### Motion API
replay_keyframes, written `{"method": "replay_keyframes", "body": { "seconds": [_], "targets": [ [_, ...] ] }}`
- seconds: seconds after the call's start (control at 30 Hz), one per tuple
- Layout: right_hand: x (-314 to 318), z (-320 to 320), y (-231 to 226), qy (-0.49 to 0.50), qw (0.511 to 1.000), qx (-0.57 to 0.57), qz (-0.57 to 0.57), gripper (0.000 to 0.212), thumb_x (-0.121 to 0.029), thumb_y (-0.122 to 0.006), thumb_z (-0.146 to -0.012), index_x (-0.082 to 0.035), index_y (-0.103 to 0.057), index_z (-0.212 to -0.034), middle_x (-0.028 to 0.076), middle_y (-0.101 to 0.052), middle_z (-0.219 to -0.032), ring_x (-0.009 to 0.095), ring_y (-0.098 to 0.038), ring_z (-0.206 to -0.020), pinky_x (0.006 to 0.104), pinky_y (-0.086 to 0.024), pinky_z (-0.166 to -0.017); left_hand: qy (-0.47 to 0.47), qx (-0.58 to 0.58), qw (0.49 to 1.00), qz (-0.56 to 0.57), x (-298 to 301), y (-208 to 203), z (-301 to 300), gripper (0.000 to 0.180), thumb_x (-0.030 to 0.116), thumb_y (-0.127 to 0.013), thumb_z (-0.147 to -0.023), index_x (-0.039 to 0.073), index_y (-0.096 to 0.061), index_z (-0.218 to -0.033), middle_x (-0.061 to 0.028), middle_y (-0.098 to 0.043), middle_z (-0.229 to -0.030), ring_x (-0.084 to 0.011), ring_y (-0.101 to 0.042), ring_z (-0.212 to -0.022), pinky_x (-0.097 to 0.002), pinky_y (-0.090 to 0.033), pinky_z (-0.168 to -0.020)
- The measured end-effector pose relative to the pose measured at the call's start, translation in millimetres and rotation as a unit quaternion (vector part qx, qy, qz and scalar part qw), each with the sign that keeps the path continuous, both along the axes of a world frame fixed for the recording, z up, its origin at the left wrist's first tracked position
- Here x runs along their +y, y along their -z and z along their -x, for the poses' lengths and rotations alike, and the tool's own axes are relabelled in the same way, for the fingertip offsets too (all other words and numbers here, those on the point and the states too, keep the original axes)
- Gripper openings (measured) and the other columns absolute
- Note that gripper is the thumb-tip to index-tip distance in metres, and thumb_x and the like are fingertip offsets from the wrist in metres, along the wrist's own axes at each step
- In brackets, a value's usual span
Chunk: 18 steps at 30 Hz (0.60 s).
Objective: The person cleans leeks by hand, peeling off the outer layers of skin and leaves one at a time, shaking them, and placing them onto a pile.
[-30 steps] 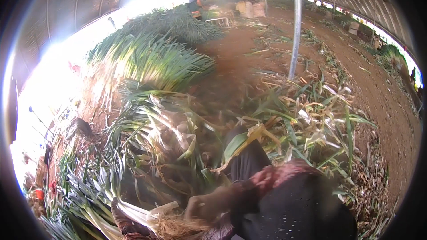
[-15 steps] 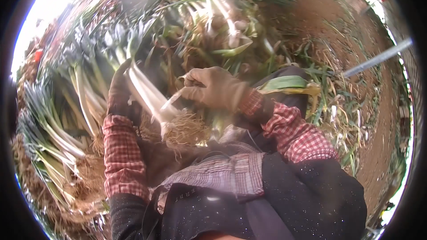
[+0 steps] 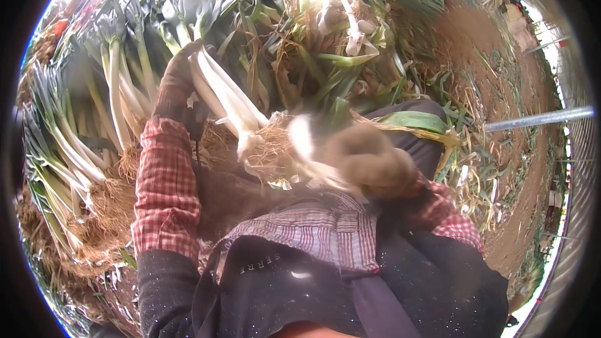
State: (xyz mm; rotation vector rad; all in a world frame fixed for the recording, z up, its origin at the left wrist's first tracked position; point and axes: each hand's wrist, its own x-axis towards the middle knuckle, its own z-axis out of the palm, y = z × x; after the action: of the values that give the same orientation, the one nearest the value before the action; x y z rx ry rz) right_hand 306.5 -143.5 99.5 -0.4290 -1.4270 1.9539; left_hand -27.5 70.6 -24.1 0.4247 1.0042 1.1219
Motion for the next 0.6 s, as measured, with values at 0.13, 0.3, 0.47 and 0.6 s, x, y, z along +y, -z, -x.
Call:
{"method": "replay_keyframes", "body": {
  "seconds": [0.13, 0.3, 0.47, 0.6],
  "targets": [
    [4, -2, -12, 0.048, 0.903, -0.296, -0.307, 0.011, -0.010, -0.067, -0.079, -0.002, -0.058, -0.078, 0.003, -0.057, -0.062, 0.011, -0.053, -0.053, 0.0267, -0.040, -0.046, -0.047, 0.202, 0.977, 0.042, -11, -13, -34, 0.033, 0.024, -0.073, -0.078, -0.002, -0.065, -0.098, -0.0103, -0.064, -0.085, -0.0225, -0.061, -0.071, -0.0379, -0.050, -0.066],
    [29, 42, 65, -0.124, 0.476, -0.516, -0.701, 0.054, -0.029, -0.059, -0.088, -0.018, -0.041, -0.138, 0.010, -0.047, -0.137, 0.013, -0.061, -0.097, 0.0268, -0.055, -0.071, -0.040, 0.249, 0.965, 0.066, -12, -9, -42, 0.036, 0.025, -0.075, -0.076, -0.002, -0.065, -0.098, -0.0112, -0.065, -0.084, -0.0240, -0.062, -0.068, -0.0389, -0.051, -0.062],
    [23, 75, 75, -0.035, 0.807, -0.536, -0.246, 0.025, -0.018, -0.060, -0.092, -0.007, -0.063, -0.113, 0.008, -0.067, -0.103, 0.013, -0.063, -0.077, 0.0283, -0.052, -0.066, -0.033, 0.211, 0.975, 0.057, -18, -7, -42, 0.035, 0.020, -0.075, -0.076, -0.005, -0.064, -0.098, -0.0122, -0.065, -0.081, -0.0239, -0.063, -0.067, -0.0379, -0.052, -0.062],
    [-4, 56, 33, 0.111, 0.961, -0.245, -0.063, 0.020, -0.019, -0.059, -0.093, -0.002, -0.067, -0.088, 0.008, -0.063, -0.077, 0.013, -0.059, -0.070, 0.0250, -0.050, -0.063, -0.051, 0.151, 0.985, 0.064, -5, 0, -33, 0.035, 0.017, -0.074, -0.076, -0.007, -0.063, -0.100, -0.0132, -0.066, -0.085, -0.0252, -0.063, -0.069, -0.0370, -0.052, -0.065]
  ]
}}
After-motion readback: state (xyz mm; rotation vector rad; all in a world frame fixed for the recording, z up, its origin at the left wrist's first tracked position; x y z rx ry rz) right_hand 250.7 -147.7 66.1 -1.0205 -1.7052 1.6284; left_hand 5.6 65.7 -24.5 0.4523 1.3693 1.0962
